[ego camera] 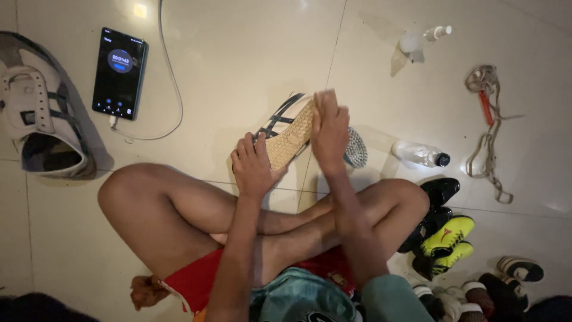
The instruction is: Cleaning the sole of a sneaker using a brush and cleaning solution while sitting on the floor.
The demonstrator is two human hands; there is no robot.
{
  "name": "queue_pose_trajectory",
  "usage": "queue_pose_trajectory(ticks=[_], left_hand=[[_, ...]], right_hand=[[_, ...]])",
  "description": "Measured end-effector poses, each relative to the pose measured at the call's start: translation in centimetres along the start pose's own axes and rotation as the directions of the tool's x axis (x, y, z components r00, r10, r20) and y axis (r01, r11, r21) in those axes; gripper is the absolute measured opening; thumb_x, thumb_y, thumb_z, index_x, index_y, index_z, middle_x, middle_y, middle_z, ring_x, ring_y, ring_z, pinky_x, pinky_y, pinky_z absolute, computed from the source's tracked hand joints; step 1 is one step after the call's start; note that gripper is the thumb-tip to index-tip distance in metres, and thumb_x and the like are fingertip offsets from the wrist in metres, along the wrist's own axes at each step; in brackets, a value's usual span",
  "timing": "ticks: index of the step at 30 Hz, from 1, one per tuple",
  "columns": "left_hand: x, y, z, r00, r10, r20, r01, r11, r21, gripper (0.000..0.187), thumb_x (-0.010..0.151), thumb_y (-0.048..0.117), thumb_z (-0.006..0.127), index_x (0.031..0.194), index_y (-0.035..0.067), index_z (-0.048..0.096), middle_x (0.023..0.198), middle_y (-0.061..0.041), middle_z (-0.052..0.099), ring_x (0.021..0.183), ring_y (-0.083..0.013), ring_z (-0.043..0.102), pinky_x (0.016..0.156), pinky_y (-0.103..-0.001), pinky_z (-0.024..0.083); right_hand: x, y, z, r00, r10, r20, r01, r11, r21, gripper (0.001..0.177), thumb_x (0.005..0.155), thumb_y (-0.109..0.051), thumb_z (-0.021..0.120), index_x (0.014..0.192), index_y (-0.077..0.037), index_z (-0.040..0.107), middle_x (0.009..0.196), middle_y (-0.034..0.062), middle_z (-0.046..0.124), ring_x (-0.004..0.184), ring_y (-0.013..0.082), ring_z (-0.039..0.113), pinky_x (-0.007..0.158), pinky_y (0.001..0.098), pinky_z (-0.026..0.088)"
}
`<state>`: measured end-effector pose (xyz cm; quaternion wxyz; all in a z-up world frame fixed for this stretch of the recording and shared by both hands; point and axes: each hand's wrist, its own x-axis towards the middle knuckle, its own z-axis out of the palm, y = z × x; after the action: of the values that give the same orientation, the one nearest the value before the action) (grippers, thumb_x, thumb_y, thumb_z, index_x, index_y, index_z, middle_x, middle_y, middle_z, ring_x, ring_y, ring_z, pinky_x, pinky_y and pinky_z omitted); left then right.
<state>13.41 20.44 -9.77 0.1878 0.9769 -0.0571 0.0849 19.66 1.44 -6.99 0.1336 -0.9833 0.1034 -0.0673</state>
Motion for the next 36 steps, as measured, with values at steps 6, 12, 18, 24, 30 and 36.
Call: queue_pose_trajectory(ticks=[6,12,18,24,30,36], left_hand=[[-0.2,0.1,0.7,0.999,-0.017,-0.038,0.017,1.000,0.002,0.101,0.066,0.084,0.066,0.133,0.009,0.058,0.125,-0.019,0.057,0.116,-0.0369,0.058,0.088,-0.049,0.048],[0.0,-0.1,0.4,1.000,-0.002,-0.004,0.002,1.000,0.020,0.103,0.060,0.080,0.072,0.133,0.008,0.060,0.126,-0.020,0.059,0.117,-0.0371,0.059,0.090,-0.051,0.048],[0.3,0.0,0.7,1.000,-0.014,-0.016,0.015,0.999,0.043,0.101,0.067,0.085,0.064,0.133,0.008,0.061,0.127,-0.019,0.058,0.118,-0.0357,0.059,0.091,-0.049,0.048],[0.0,0.0,0.6,1.000,-0.001,-0.023,0.002,0.999,0.047,0.099,0.075,0.087,0.056,0.134,0.008,0.061,0.128,-0.020,0.059,0.118,-0.0355,0.059,0.090,-0.048,0.048],[0.1,-0.1,0.5,0.999,0.023,-0.039,-0.020,0.998,0.059,0.103,0.070,0.089,0.058,0.131,0.007,0.062,0.125,-0.021,0.060,0.115,-0.0368,0.060,0.088,-0.049,0.049],[0.5,0.3,-0.1,1.000,-0.020,-0.008,0.020,0.999,0.037,0.099,0.065,0.080,0.070,0.132,0.008,0.062,0.127,-0.021,0.059,0.117,-0.0369,0.059,0.090,-0.049,0.048]], right_hand=[[-7.5,-2.3,-1.0,0.972,-0.203,0.115,0.211,0.976,-0.056,0.044,0.096,-0.021,0.066,0.139,-0.016,0.062,0.113,0.0165,0.058,0.098,0.0362,0.064,0.071,0.0445,0.059],[-3.3,4.1,4.0,0.888,-0.413,-0.203,0.264,0.819,-0.509,0.037,0.098,-0.051,0.062,0.131,-0.034,0.068,0.105,0.0040,0.057,0.080,0.0179,0.062,0.058,0.0293,0.054],[0.1,0.1,0.4,0.986,0.085,0.145,-0.087,0.996,0.012,0.038,0.107,-0.033,0.053,0.142,-0.018,0.054,0.120,0.0195,0.056,0.107,0.0431,0.063,0.077,0.0565,0.058],[-7.9,-3.2,0.2,0.980,-0.172,0.095,0.181,0.979,-0.094,0.041,0.102,-0.018,0.058,0.141,-0.006,0.060,0.130,0.0163,0.062,0.092,0.0339,0.054,0.081,0.0440,0.051],[-3.1,0.5,2.6,0.939,-0.312,-0.142,0.262,0.921,-0.289,0.043,0.104,-0.032,0.059,0.142,-0.012,0.060,0.114,0.0148,0.061,0.093,0.0319,0.063,0.079,0.0391,0.057],[-0.2,0.8,3.4,0.977,0.154,0.149,-0.143,0.986,-0.085,0.046,0.103,-0.039,0.058,0.148,-0.041,0.049,0.115,0.0060,0.055,0.100,0.0325,0.067,0.067,0.0556,0.061]])
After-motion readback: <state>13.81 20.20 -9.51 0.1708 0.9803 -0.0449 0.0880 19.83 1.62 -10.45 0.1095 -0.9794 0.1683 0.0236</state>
